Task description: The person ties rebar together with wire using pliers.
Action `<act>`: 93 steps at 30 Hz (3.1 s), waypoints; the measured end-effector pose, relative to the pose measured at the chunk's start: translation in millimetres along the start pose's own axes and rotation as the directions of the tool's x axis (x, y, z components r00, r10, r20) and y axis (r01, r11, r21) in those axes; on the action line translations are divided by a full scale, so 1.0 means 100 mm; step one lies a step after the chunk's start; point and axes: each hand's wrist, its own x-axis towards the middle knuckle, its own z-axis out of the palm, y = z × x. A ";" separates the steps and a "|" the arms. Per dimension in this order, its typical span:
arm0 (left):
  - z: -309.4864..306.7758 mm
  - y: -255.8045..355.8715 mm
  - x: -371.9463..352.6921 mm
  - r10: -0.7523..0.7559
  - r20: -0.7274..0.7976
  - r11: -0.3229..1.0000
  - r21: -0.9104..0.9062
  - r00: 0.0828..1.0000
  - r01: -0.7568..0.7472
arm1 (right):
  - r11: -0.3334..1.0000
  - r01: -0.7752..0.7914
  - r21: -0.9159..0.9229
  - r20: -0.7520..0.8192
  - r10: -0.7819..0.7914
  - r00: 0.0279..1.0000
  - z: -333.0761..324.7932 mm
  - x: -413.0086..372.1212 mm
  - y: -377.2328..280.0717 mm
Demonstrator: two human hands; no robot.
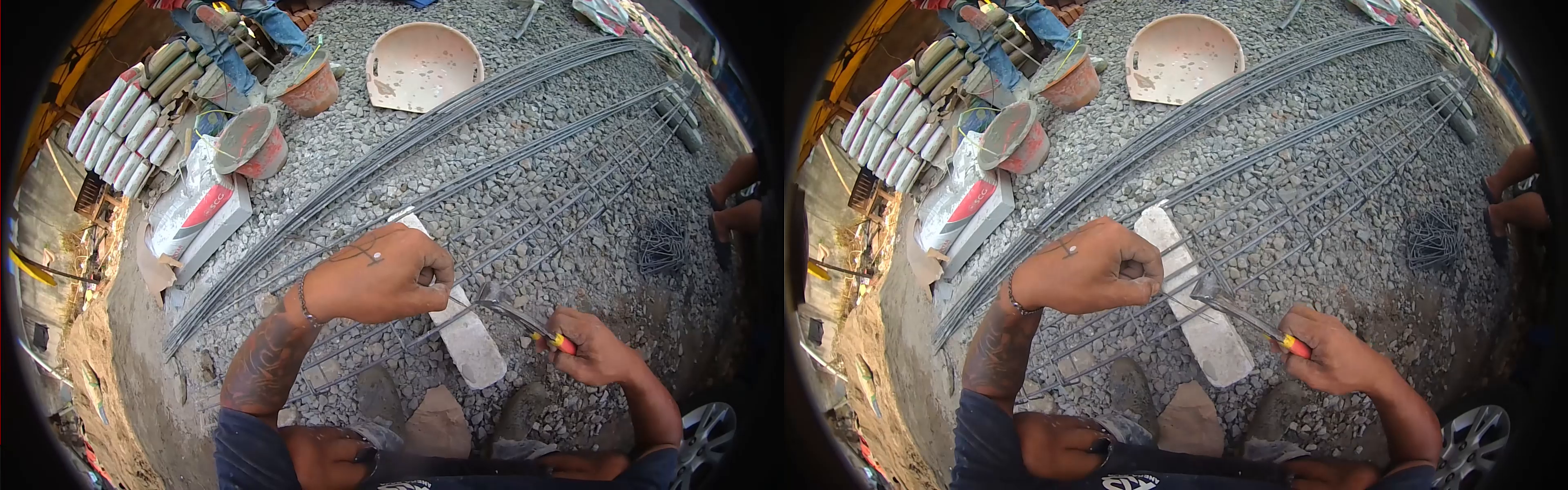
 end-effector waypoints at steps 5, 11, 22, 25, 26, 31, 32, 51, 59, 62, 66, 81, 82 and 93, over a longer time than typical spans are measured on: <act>0.00 0.04 0.05 -0.003 0.062 1.000 0.008 0.998 0.002 | 0.995 0.051 -0.083 -0.012 -0.052 0.999 0.06 -0.02 -0.05; 0.03 -0.01 0.04 0.021 0.031 0.999 0.025 0.999 -0.022 | 0.994 0.044 -0.097 -0.019 -0.046 0.999 0.05 0.00 -0.08; 0.02 0.01 0.04 -0.002 0.050 0.998 0.056 0.999 -0.001 | 0.983 0.035 -0.178 -0.031 -0.042 0.999 0.08 0.03 -0.09; 0.03 0.02 0.04 0.003 0.049 0.999 0.051 0.999 -0.005 | 0.974 0.077 -0.212 -0.079 -0.096 0.992 0.09 0.04 -0.13; 0.04 0.01 0.04 0.008 0.045 0.998 0.058 0.999 -0.011 | 0.974 0.076 -0.213 -0.080 -0.095 0.992 0.09 0.04 -0.13; 0.10 0.02 0.07 0.035 0.009 0.989 0.145 0.999 -0.036 | 0.969 -0.234 -0.084 -0.081 0.227 0.971 0.13 0.07 -0.13; 0.12 0.03 0.08 0.043 0.005 0.987 0.156 0.999 -0.043 | 0.968 -0.235 -0.084 -0.084 0.228 0.970 0.16 0.08 -0.07; 0.10 -0.07 0.18 0.066 0.106 0.986 -0.161 0.992 -0.048 | 0.924 -0.369 -0.096 -0.077 0.363 0.929 0.34 0.16 0.08; 0.06 -0.21 0.13 0.213 0.150 0.793 -0.603 0.965 -0.081 | 0.952 -0.252 0.175 0.083 0.241 0.967 0.54 0.30 0.04; -0.01 0.03 0.05 0.048 0.010 0.996 0.074 0.999 -0.049 | 0.968 -0.247 -0.045 -0.096 0.242 0.965 0.40 0.48 0.12; 0.17 0.10 0.11 0.089 -0.276 0.788 0.607 0.957 0.102 | 0.942 -0.320 -0.102 -0.154 0.303 0.940 0.45 0.61 0.23; -0.24 -0.05 -0.09 -0.107 -0.334 0.966 0.189 0.937 0.178 | 0.926 -0.192 0.325 0.002 0.202 0.979 0.78 0.90 0.45; -0.24 -0.04 -0.10 -0.097 -0.371 0.971 0.169 0.924 0.170 | 0.958 -0.240 0.154 -0.013 0.245 0.969 0.76 0.96 0.45; -0.13 0.20 -0.09 0.102 -0.375 0.954 0.301 0.921 0.017 | 0.915 0.042 0.402 -0.131 0.013 0.991 -0.09 1.02 -0.46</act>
